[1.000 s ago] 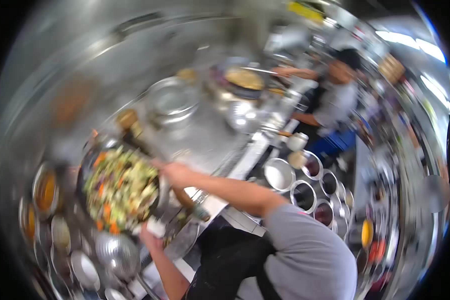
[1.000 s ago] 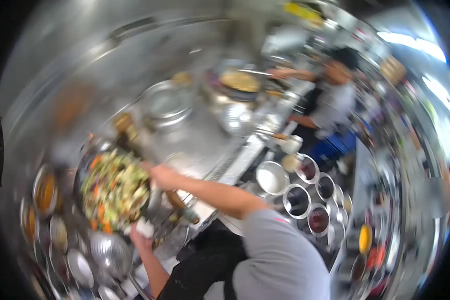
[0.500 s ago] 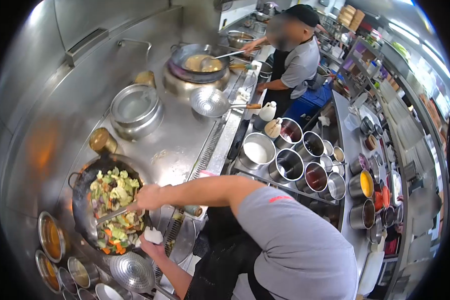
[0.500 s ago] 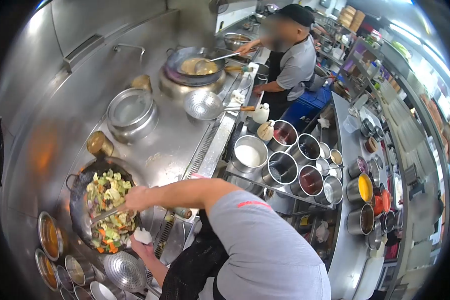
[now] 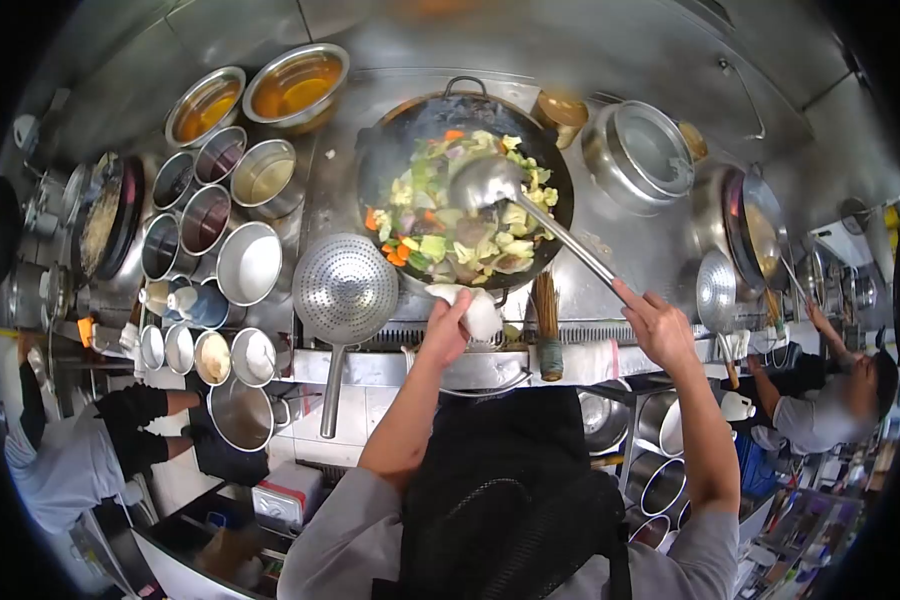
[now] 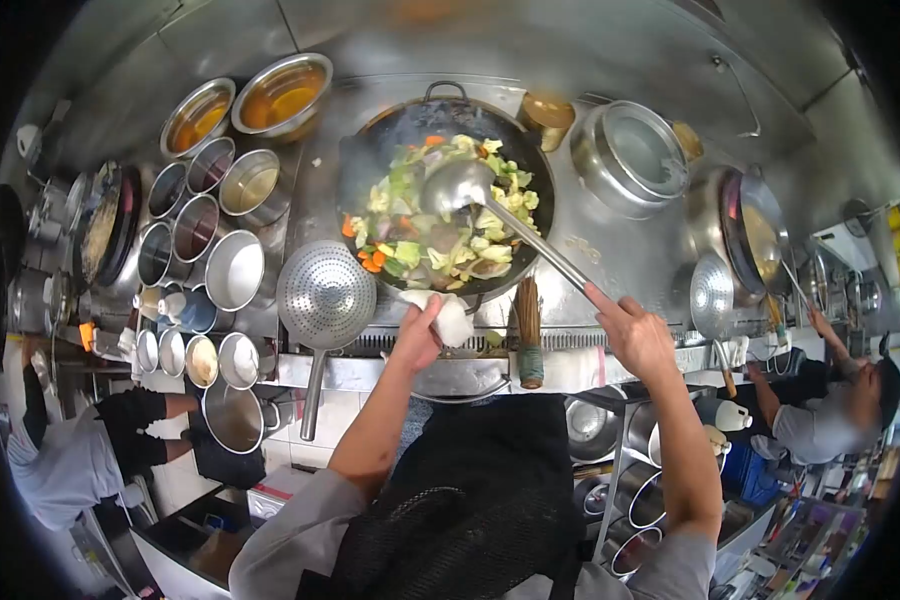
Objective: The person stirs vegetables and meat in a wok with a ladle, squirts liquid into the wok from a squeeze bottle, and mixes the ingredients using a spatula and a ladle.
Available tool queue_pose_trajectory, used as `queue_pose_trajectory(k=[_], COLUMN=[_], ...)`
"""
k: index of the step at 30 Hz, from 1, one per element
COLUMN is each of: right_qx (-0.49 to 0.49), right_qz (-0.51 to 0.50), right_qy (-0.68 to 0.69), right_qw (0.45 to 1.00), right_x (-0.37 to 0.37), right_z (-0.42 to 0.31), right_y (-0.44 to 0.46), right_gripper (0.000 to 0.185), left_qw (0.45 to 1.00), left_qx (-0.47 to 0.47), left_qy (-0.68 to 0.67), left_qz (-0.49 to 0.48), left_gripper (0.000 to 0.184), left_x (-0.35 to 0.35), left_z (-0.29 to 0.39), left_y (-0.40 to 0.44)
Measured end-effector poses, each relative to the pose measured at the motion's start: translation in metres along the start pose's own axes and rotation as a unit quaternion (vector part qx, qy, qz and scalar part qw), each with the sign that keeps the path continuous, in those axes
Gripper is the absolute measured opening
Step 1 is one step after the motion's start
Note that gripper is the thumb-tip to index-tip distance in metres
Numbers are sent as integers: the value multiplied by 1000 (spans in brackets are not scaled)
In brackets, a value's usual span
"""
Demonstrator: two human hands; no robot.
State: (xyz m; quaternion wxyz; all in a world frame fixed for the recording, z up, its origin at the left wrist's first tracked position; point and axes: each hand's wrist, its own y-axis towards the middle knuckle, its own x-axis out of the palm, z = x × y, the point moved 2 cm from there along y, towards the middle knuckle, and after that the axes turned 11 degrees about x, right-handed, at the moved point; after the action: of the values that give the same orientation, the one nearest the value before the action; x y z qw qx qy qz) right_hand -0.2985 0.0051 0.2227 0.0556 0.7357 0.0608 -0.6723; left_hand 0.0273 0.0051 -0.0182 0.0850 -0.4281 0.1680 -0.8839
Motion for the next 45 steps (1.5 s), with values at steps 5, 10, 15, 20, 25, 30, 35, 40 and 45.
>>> queue_pose_trajectory(k=[5, 10, 15, 20, 25, 30, 35, 40, 45], right_qx=[-73, -150, -163, -134, -82, -49, 1, -41, -21], right_qz=[-10, -39, -39, -9, -4, 19, -67, -175, -106], right_qy=[39, -70, -147, -170, -161, -124, -128, -188, -103], right_qw=[997, 985, 975, 976, 984, 991, 990, 966, 989], right_x=[25, 30, -31, -66, -109, -172, -220, -149, 11], right_z=[-76, -52, -14, 20, 15, -1, -23, -2, 19], right_y=[69, 93, 85, 62, 38, 21, 12, 5, -14], right_gripper=[57, 64, 65, 64, 52, 52, 54, 57, 57], left_qw=[1000, 999, 997, 995, 994, 995, 995, 988, 984], left_qx=[24, 40, 73, 71, 91, 42, -11, -29, -46], left_qy=[13, -11, -15, -24, -19, 12, 33, 69, 107], left_qz=[-1, 13, 36, 63, 64, 87, 89, 134, 132], left_gripper=[46, 42, 40, 41, 48, 44, 21, 18, 24], left_x=[8, 12, 8, 12, 21, 23, 17, 23, -2], left_z=[8, 11, -1, -3, 2, 1, -4, 3, -16], left_y=[-5, -6, -2, -5, -4, 4, 22, 19, 34])
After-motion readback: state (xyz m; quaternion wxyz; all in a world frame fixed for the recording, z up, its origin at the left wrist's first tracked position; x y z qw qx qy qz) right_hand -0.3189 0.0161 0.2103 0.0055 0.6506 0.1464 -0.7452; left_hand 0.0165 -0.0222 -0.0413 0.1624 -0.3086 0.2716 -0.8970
